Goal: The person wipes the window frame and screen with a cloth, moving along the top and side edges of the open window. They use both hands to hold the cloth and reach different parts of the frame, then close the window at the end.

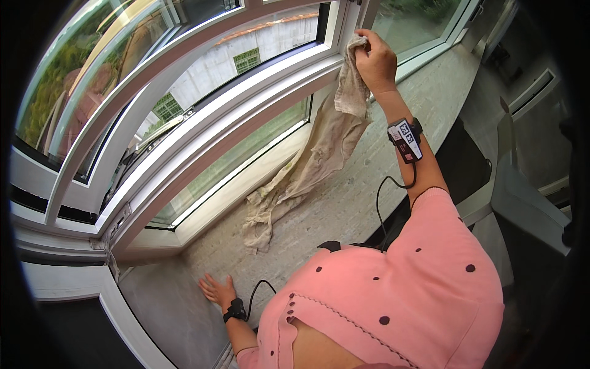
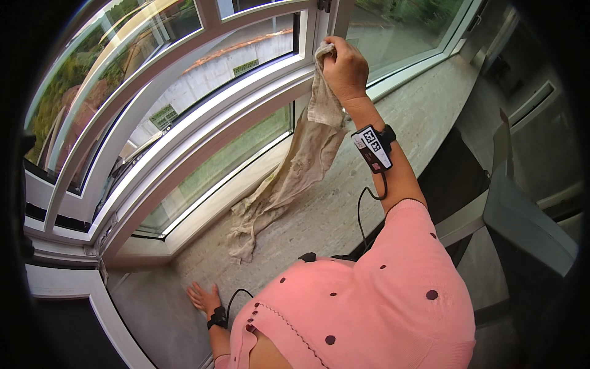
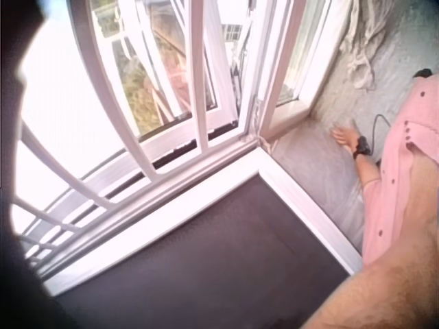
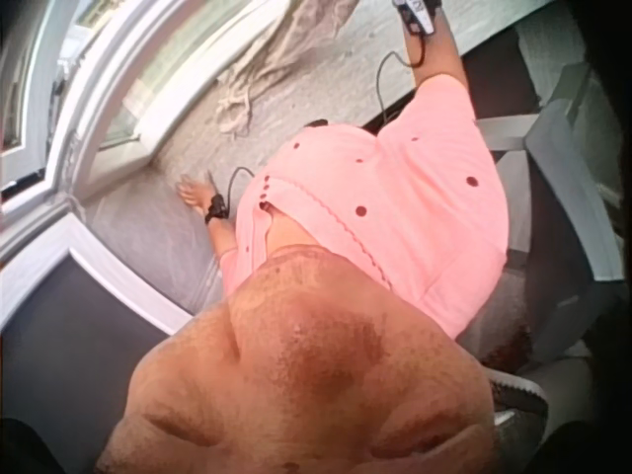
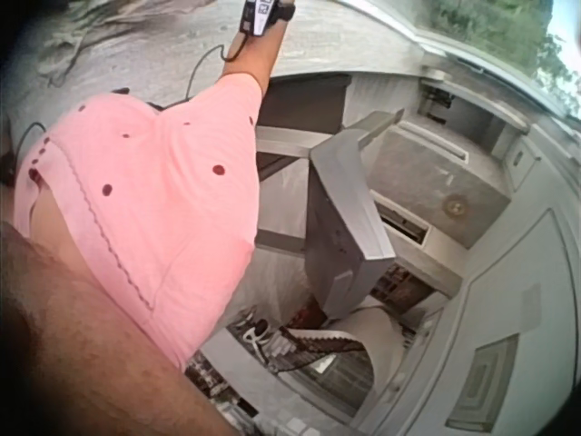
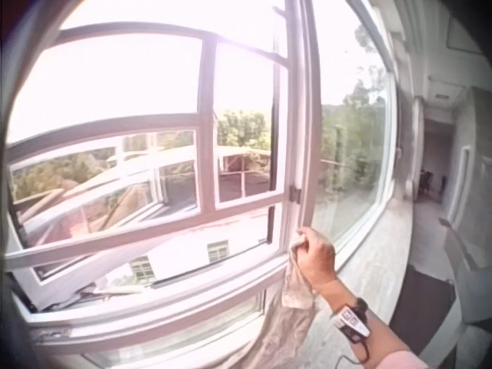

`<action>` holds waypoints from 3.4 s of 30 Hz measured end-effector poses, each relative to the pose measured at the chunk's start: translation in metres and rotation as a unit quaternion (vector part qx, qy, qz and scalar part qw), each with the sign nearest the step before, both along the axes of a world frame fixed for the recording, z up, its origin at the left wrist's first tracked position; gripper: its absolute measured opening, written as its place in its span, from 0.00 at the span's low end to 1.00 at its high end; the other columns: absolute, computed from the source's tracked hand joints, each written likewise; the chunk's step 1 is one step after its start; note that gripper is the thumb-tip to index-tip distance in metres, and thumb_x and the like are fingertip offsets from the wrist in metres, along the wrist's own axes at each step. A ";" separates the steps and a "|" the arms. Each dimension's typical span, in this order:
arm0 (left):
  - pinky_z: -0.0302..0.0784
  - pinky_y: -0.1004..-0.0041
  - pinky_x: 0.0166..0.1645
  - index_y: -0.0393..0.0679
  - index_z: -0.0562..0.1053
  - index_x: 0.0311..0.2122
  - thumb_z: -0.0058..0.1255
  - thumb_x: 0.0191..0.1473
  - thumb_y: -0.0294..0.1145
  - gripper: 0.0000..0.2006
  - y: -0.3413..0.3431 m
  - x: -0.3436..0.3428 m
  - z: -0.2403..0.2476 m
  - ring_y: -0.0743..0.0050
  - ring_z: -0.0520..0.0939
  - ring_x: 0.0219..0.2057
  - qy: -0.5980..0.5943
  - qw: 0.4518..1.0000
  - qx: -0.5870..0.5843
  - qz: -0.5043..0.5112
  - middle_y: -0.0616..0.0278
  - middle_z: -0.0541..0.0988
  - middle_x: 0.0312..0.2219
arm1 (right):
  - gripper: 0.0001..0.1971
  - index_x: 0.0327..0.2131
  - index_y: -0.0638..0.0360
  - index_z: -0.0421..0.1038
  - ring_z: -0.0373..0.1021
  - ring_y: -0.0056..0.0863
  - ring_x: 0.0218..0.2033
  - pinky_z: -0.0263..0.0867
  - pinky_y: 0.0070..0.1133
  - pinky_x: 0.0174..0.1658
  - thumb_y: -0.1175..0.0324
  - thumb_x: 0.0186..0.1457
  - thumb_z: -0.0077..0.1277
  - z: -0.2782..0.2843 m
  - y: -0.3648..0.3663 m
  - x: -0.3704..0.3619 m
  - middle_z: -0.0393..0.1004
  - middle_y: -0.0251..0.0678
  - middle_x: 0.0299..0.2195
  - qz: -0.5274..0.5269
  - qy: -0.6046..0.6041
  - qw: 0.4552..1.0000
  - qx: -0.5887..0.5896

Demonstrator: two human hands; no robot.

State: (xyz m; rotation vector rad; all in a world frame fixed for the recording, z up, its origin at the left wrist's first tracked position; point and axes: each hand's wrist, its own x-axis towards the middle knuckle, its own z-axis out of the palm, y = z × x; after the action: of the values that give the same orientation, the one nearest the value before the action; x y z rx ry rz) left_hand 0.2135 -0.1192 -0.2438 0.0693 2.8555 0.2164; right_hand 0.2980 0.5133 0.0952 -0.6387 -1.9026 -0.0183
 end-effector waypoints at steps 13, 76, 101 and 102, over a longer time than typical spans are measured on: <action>0.32 0.54 0.70 0.50 0.42 0.70 0.56 0.53 0.53 0.47 0.000 0.002 0.003 0.51 0.35 0.70 -0.016 1.000 -0.001 -0.005 0.49 0.38 0.69 | 0.09 0.38 0.55 0.73 0.69 0.44 0.40 0.67 0.33 0.46 0.72 0.55 0.45 -0.051 0.013 -0.031 0.74 0.41 0.37 -0.031 -0.167 0.985 0.032; 0.32 0.54 0.70 0.48 0.45 0.69 0.59 0.49 0.52 0.49 0.003 0.002 0.004 0.51 0.35 0.70 -0.006 1.000 0.030 0.001 0.47 0.39 0.69 | 0.11 0.42 0.48 0.77 0.70 0.29 0.46 0.64 0.29 0.53 0.68 0.55 0.51 -0.017 -0.002 -0.045 0.77 0.27 0.41 0.049 -0.221 0.951 0.210; 0.34 0.53 0.69 0.47 0.45 0.69 0.59 0.49 0.54 0.50 0.002 0.002 -0.002 0.51 0.36 0.70 -0.004 1.000 0.005 -0.003 0.47 0.40 0.68 | 0.05 0.34 0.56 0.79 0.73 0.32 0.37 0.70 0.26 0.43 0.69 0.54 0.57 0.085 -0.035 -0.105 0.79 0.32 0.34 0.077 0.116 0.978 0.156; 0.34 0.53 0.69 0.47 0.44 0.69 0.59 0.49 0.54 0.50 0.003 0.001 0.000 0.51 0.36 0.70 -0.018 1.000 0.000 0.002 0.47 0.39 0.68 | 0.04 0.31 0.56 0.80 0.72 0.36 0.35 0.69 0.29 0.40 0.72 0.51 0.57 0.084 -0.047 -0.108 0.79 0.34 0.31 0.125 0.136 0.967 0.176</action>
State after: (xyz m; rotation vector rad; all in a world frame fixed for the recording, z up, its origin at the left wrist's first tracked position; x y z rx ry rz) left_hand 0.2149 -0.1165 -0.2433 0.0599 2.8206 0.2148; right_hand 0.1904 0.4665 0.1792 -0.1494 -1.6454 -0.0991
